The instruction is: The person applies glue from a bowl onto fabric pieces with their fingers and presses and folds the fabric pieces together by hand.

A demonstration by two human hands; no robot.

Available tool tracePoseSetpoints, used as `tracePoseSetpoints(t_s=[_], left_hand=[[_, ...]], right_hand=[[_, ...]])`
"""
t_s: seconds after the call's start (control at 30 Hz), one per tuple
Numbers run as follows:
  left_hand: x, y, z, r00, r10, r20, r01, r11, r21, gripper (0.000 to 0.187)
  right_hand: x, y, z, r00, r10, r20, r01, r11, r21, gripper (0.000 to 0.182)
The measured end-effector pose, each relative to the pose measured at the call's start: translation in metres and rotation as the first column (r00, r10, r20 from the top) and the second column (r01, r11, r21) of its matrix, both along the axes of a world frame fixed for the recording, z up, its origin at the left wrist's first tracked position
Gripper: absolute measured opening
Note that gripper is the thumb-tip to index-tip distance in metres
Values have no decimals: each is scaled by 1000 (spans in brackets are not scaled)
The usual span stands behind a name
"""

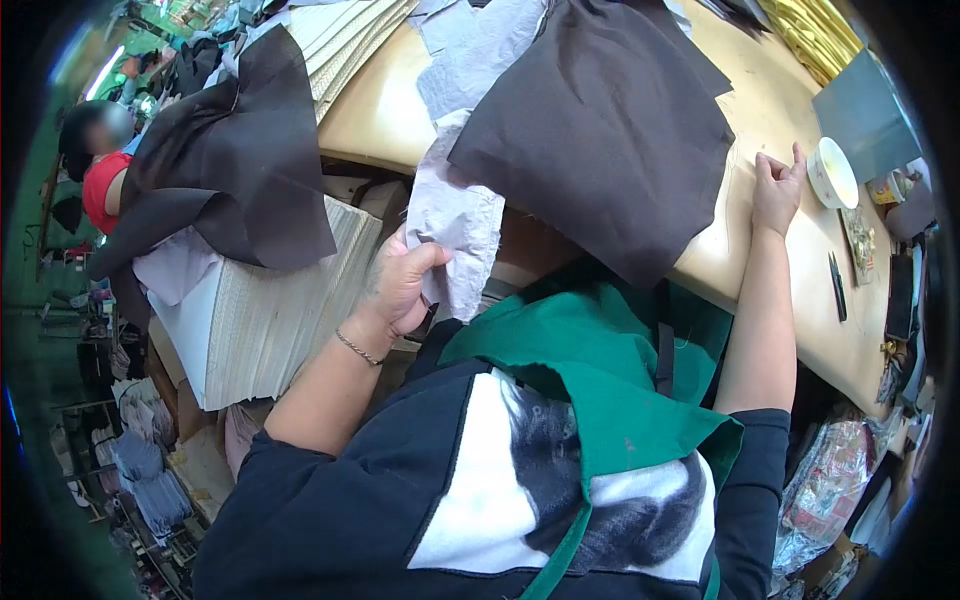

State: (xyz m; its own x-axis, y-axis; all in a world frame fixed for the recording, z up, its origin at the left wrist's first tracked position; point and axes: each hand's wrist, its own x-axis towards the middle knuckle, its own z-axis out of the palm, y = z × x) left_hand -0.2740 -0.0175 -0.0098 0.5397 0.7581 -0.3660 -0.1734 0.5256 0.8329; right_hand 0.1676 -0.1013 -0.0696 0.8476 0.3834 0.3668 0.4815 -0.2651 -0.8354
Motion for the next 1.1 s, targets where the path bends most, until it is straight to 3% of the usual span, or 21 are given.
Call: tracePoseSetpoints(t_s=[0.13, 0.17, 0.2, 0.23, 0.27, 0.33, 0.37, 0.4, 0.47, 0.5, 0.53, 0.6, 0.63, 0.67, 0.7, 0.73, 0.8, 0.87, 0.9, 0.97, 1.1], left_hand=[[-3, 13, 26, 948, -306, 93, 290, 945, 150, 29], [-6, 13, 51, 886, -406, -225, 460, 832, 311, 24], [0, 28, 89, 573, -559, -600, 819, 362, 445, 23], [-2, 41, 108, 386, -436, -813, 918, 100, 383, 25], [-3, 50, 118, 439, -367, -820, 889, 310, 337, 30], [-4, 84, 122, 666, -157, -729, 716, 409, 566, 46], [2, 98, 126, 683, -26, -730, 672, 413, 614, 45], [20, 118, 115, 823, -83, -562, 498, 582, 643, 40], [74, 129, 93, 895, -2, -446, 332, 673, 661, 38], [99, 165, 48, 719, 113, -686, 542, 525, 656, 46], [129, 142, 55, 541, 240, -806, 642, 500, 581, 60], [168, 144, 23, 309, 136, -941, 781, 529, 333, 61], [180, 146, -7, 463, 193, -865, 787, 359, 501, 50], [184, 140, 7, 469, 26, -883, 834, 318, 452, 43], [186, 136, -15, 698, 110, -707, 642, 342, 687, 39], [183, 130, 4, 729, -39, -683, 647, 366, 669, 38], [170, 130, 42, 733, -198, -651, 648, 495, 579, 30], [157, 150, 73, 800, -275, -532, 563, 649, 512, 23], [149, 168, 87, 842, -262, -472, 492, 733, 470, 19], [127, 215, 122, 988, -82, -134, 150, 739, 657, 16], [59, 350, 211, 955, 264, 136, -280, 645, 711, 36]], right_hand=[[1, 0, -4, 1000, 8, -17, -8, 999, 37, 66], [3, 0, -6, 1000, 8, -19, -7, 999, 45, 66], [4, 1, -8, 1000, 5, -2, -5, 999, 39, 64], [1, 1, -6, 999, 8, -32, -7, 998, 55, 64], [-4, 2, -2, 998, 14, -56, -10, 997, 73, 63], [-9, 1, 3, 997, 10, -74, -4, 997, 77, 63], [-11, 1, 4, 997, -1, -72, 6, 998, 63, 62], [-13, 1, 6, 999, -16, -30, 17, 999, 33, 61], [-8, 0, 1, 999, -23, -23, 23, 999, 30, 62], [-7, 1, 0, 1000, -16, -21, 17, 999, 31, 62], [-9, -1, 3, 1000, -21, 6, 21, 1000, 7, 62], [0, -2, -8, 1000, 15, 22, -15, 999, 32, 46], [3, -3, -10, 999, 29, 22, -30, 999, 29, 32], [5, -4, -13, 999, 44, 22, -44, 999, 25, 19], [1, -5, -6, 996, 11, 89, -6, 999, -51, 12], [2, -7, -7, 998, 21, 53, -18, 998, -55, 21], [4, -10, -9, 999, 37, -19, -39, 997, -64, 68], [3, -8, -11, 999, 31, -7, -31, 999, -15, 62], [-6, -6, -3, 999, 10, -41, -10, 1000, 2, 62], [-6, -7, -6, 999, 2, -44, -2, 1000, -3, 62], [-5, -4, -7, 998, -58, -18, 56, 995, -88, 61]])
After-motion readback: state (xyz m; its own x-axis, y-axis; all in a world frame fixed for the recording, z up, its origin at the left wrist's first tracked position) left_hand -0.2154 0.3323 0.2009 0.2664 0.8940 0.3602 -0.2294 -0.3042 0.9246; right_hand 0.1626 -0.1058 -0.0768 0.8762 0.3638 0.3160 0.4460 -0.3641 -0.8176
